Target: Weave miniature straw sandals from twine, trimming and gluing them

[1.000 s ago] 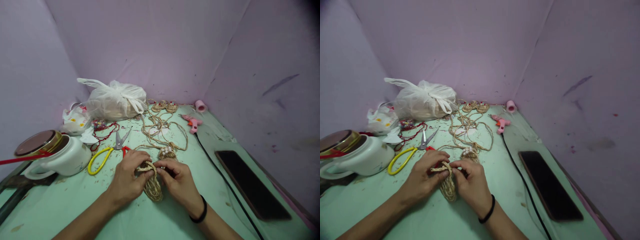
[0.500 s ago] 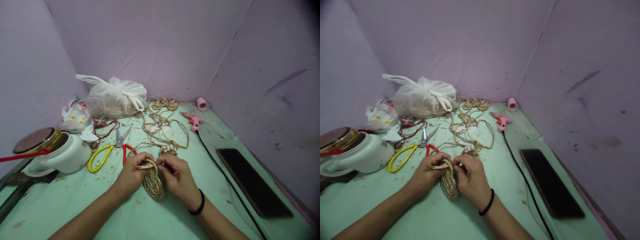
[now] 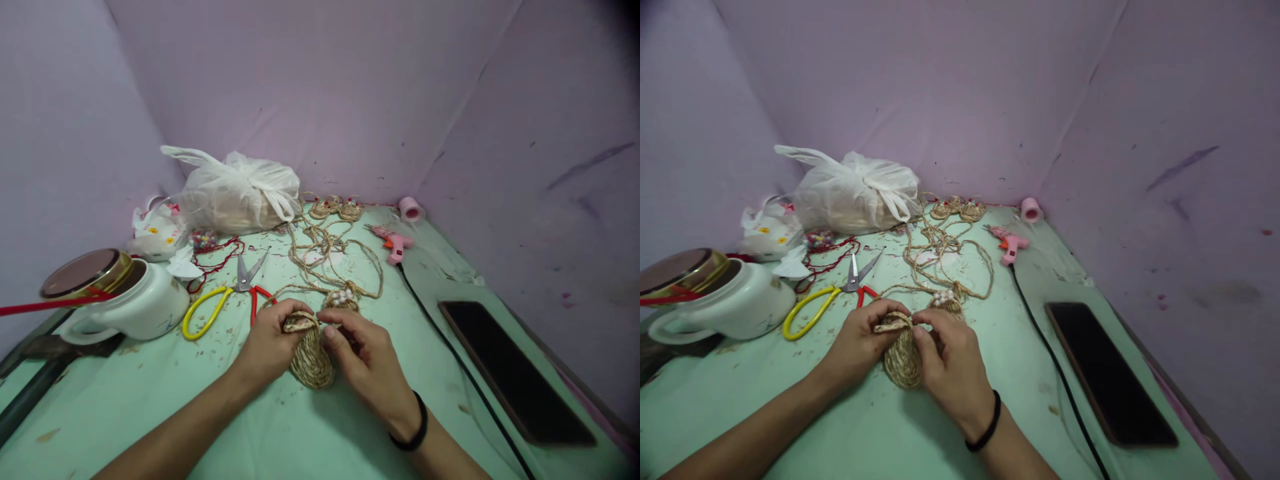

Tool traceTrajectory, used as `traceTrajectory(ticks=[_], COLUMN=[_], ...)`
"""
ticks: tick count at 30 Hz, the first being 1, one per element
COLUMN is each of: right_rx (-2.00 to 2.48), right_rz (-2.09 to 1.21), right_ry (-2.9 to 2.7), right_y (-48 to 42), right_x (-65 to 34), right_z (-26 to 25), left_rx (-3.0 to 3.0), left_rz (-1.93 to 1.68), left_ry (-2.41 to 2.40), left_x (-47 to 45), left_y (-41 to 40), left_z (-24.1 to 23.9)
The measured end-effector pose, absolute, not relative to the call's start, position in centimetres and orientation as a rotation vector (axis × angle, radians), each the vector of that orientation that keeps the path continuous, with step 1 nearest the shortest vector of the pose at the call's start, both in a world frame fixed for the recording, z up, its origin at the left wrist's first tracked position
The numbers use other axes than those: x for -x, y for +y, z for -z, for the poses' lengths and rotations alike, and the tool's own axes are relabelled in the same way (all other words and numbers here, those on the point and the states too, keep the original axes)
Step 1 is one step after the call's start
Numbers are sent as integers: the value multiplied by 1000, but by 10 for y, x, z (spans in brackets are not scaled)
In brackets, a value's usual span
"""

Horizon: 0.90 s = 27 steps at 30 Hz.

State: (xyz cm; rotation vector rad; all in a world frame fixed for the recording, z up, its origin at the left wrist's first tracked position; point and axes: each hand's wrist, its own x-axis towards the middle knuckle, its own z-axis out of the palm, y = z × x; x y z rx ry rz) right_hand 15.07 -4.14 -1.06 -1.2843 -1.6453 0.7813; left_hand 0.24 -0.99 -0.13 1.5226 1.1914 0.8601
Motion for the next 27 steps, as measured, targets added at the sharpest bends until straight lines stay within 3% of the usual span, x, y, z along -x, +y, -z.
traceTrajectory(ticks=[10,17,23,27], right_rx=[1345,1359,1240,1286], right_rz=[-1508,-1491,-1278,-1382], right_ry=[-1178,-1205,-1395,-1204], right_y=[-31,-31,-32,-31], right_x=[-153,-150,-144,-149], right_z=[6,5,14,11], left_rx=[-1475,-1518,-1586,-1729], left_rz=[-795,-805,-792,-776], left_ry=[1269,1294,1229,1163], left_x=[-3,-4,-1,9], left_y=[-7,-6,-7,-7], left_z=[-2,1,2,-12])
